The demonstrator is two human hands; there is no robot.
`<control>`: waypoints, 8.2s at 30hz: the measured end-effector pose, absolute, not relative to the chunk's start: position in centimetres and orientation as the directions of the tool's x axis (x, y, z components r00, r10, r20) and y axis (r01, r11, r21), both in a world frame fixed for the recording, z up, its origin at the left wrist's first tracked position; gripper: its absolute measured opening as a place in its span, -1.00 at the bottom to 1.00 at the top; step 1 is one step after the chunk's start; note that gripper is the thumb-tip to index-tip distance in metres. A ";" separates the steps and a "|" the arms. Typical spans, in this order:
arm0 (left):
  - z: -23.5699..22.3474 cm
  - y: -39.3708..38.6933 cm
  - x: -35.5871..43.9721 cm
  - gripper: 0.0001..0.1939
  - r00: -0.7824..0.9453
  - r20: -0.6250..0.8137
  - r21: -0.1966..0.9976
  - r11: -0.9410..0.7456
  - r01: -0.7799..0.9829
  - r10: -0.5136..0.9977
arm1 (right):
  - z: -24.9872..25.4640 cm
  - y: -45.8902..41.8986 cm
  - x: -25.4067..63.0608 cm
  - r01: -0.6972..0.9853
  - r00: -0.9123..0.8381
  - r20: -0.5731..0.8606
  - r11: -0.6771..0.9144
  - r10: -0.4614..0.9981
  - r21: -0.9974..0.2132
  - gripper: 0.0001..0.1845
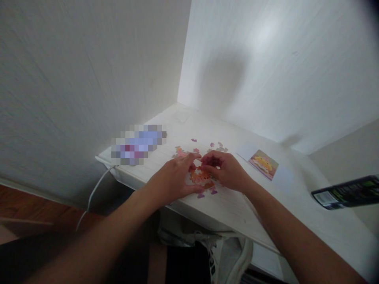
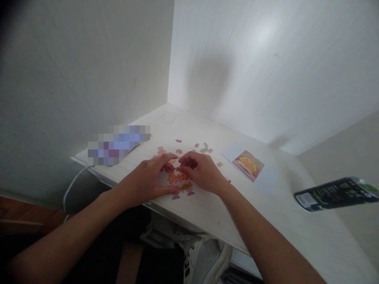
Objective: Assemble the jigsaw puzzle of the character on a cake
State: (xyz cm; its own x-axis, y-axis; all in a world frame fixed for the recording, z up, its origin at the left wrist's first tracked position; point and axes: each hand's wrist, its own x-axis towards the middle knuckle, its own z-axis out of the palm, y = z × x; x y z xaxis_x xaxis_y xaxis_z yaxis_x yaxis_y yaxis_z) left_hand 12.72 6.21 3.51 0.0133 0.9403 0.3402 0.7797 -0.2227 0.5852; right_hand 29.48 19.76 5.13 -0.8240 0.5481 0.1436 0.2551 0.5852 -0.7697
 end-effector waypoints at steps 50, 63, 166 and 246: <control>3.8 6.3 12.7 -0.78 0.218 0.367 0.452 -0.378 0.808 0.904 | 5.0 22.0 30.8 0.245 -0.921 0.099 0.756 0.378 -0.607 -0.87; 3.5 6.4 12.7 -0.77 0.231 0.385 0.350 -0.373 0.859 0.893 | 5.6 24.6 32.1 0.416 -0.677 0.402 0.770 0.617 -0.483 -0.79; 2.9 6.9 10.1 -0.75 0.027 0.395 0.320 -0.165 0.933 0.918 | 3.3 19.9 28.0 0.310 -0.793 0.262 0.734 0.550 -0.604 -0.79; 3.1 7.1 10.4 -0.89 -0.090 0.583 0.552 -0.312 0.773 0.808 | 4.3 18.9 28.1 0.093 -0.721 0.407 0.660 0.562 -0.746 -0.82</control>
State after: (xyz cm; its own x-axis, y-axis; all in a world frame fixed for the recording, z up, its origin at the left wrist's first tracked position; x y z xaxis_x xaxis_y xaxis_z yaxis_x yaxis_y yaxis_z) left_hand 10.44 7.07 3.12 -0.0904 0.8075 0.5829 0.7731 -0.3120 0.5522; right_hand 28.07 18.89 4.30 -0.7205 0.5615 0.4069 0.0933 0.6599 -0.7456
